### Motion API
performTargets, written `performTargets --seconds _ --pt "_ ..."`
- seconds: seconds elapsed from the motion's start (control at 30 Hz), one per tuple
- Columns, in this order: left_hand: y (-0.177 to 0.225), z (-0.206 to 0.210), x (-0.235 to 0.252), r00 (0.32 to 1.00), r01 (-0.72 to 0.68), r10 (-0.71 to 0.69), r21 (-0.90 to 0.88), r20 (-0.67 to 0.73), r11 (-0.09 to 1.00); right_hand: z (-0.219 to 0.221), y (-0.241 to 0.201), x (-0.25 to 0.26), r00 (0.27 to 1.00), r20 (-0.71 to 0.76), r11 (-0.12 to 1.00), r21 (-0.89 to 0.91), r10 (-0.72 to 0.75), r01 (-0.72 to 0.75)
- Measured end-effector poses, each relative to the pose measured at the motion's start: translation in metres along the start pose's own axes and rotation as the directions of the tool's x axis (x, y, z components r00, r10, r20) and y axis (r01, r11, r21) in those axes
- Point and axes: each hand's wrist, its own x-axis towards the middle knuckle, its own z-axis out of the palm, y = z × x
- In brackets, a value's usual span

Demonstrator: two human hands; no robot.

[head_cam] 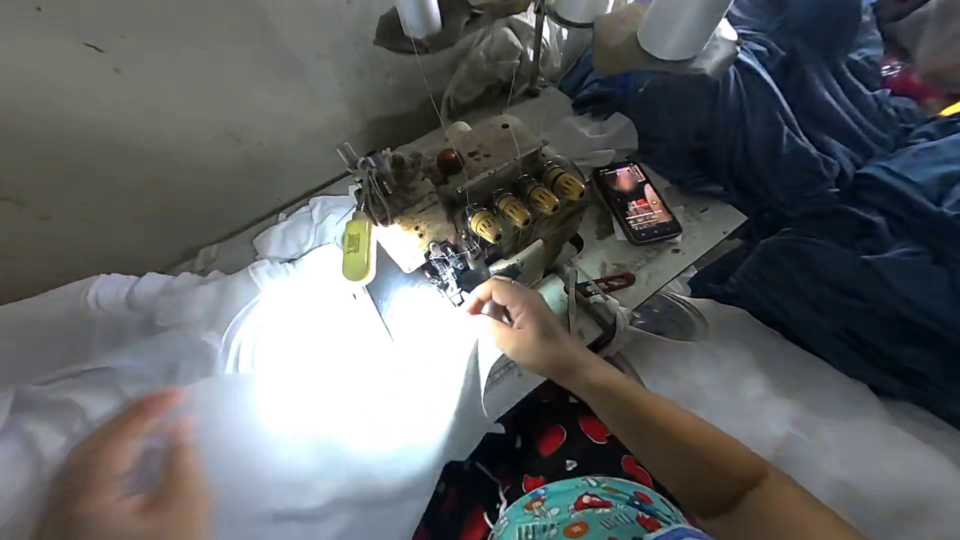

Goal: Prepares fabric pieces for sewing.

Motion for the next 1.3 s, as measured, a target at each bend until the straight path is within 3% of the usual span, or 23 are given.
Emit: performTargets --seconds 0.1,0.17,0.23,0.37,0.53,0.87,1.03,1.13,1.23,1.3 --pt "0.081 0.099 -0.014 0.970 -0.229 0.242 -0.230 0.027 0.946 0.009 0.003 0.003 0.991 -0.064 0.979 -0.172 -0.121 0.108" --pt "0.101 0.134 -0.020 0.919 -0.311 0.367 -0.310 0.142 0.898 0.008 0.005 0.002 0.988 -0.087 0.970 -0.219 -0.128 0.106" --pt "0.102 0.147 -0.021 0.915 -0.321 0.368 -0.254 0.167 0.912 0.002 0.010 -0.002 0.987 -0.116 0.964 -0.254 -0.112 0.080" --pt "0.097 0.137 -0.023 0.936 -0.276 0.306 -0.178 0.174 0.945 -0.010 0.026 -0.019 0.986 -0.158 0.963 -0.271 -0.060 0.015" --pt "0.096 0.131 -0.023 0.943 -0.265 0.290 -0.158 0.166 0.951 -0.008 0.030 -0.039 0.999 -0.046 0.995 -0.101 -0.008 0.004" --pt "0.100 0.132 -0.019 0.954 -0.245 0.244 -0.013 0.172 0.969 -0.007 0.022 -0.028 0.995 -0.054 0.994 -0.062 0.084 -0.088" --pt "0.092 0.128 -0.028 0.937 -0.235 0.252 -0.100 0.241 0.967 -0.046 0.014 -0.074 0.991 0.129 0.966 -0.259 0.030 0.005" --pt "0.093 0.122 -0.042 0.954 -0.226 0.250 -0.151 0.163 0.962 -0.083 0.019 -0.127 0.955 0.248 0.931 -0.358 0.164 -0.067" --pt "0.102 0.117 -0.054 0.958 -0.243 0.270 -0.220 0.100 0.945 -0.117 0.034 -0.184 0.868 0.177 0.777 -0.552 0.464 -0.302" --pt "0.111 0.116 -0.058 0.939 -0.267 0.320 -0.320 0.124 0.909 -0.128 0.051 -0.220 0.841 0.024 0.636 -0.667 0.540 -0.389"
